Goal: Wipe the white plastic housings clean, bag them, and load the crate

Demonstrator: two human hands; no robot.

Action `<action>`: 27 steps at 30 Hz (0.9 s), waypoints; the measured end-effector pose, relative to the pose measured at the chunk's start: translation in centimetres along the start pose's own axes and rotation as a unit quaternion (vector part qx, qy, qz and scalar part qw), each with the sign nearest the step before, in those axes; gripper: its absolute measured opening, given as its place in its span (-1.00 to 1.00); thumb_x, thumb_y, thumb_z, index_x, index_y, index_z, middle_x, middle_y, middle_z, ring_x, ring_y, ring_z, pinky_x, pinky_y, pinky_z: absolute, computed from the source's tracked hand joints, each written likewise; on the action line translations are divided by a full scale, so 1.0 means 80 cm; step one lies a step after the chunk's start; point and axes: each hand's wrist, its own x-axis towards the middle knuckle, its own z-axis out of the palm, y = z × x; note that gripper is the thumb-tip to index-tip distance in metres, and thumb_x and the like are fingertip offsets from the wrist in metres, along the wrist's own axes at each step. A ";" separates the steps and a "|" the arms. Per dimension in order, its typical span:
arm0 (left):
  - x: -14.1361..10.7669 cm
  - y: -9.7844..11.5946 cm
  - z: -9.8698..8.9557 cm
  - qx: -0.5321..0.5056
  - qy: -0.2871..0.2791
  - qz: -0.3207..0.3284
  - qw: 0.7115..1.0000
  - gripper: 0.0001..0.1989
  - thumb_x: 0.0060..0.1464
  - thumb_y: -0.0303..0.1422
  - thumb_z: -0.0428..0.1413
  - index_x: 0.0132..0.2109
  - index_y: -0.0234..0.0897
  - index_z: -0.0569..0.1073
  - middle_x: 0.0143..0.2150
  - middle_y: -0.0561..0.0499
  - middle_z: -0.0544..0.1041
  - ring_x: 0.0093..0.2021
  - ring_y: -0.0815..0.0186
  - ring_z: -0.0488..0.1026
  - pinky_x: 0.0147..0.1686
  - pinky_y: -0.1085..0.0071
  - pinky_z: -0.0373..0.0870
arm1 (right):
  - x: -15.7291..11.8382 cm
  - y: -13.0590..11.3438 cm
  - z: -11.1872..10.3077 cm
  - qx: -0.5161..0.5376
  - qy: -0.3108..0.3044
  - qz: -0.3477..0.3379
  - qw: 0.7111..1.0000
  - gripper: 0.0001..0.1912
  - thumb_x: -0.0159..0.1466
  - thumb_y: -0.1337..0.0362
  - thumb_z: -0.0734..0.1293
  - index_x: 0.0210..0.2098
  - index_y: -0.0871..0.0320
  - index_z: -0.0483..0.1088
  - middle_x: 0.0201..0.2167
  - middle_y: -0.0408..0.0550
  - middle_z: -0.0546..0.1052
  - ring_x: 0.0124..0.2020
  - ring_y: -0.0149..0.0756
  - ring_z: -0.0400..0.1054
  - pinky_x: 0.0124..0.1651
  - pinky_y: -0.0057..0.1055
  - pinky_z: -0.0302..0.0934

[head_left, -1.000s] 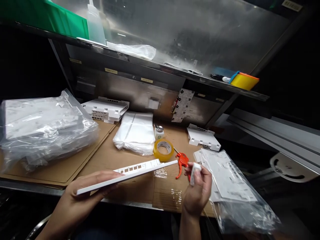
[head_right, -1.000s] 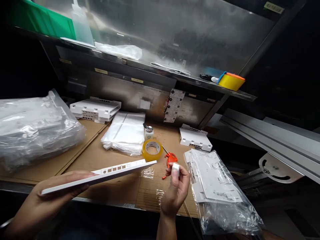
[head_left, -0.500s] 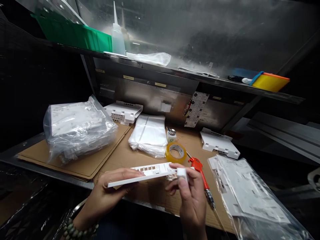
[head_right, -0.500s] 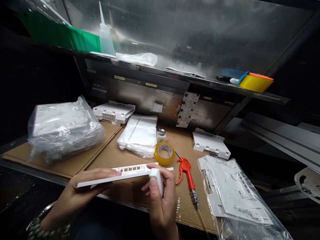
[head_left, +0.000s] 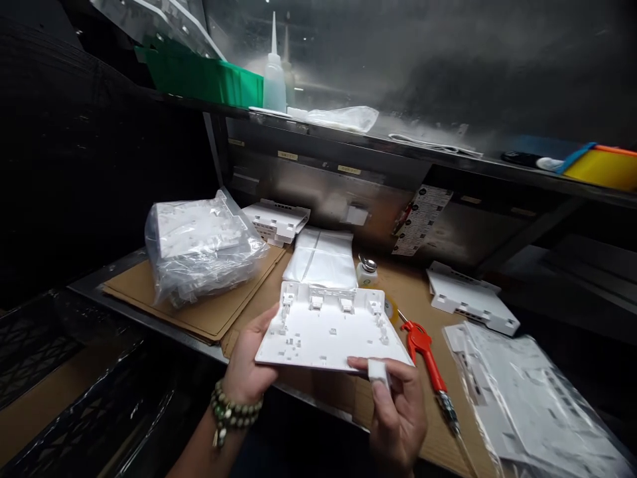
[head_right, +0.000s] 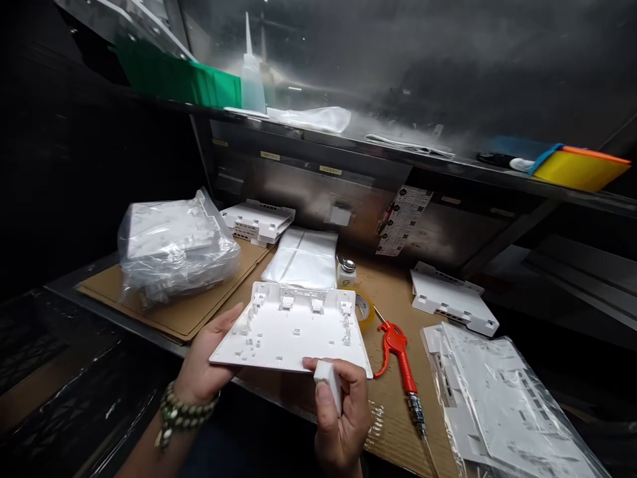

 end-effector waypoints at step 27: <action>-0.016 0.002 0.026 0.043 0.071 0.200 0.976 -0.25 0.13 -0.68 0.05 0.44 -0.28 0.13 0.09 -0.23 0.63 0.05 -0.07 0.60 0.18 -0.13 0.44 | -0.003 -0.046 0.058 -0.180 -0.205 -0.189 0.943 -0.73 0.29 0.45 0.39 -0.03 0.14 0.53 -0.27 -0.01 0.50 -0.29 -0.27 0.41 -0.29 -0.34 0.39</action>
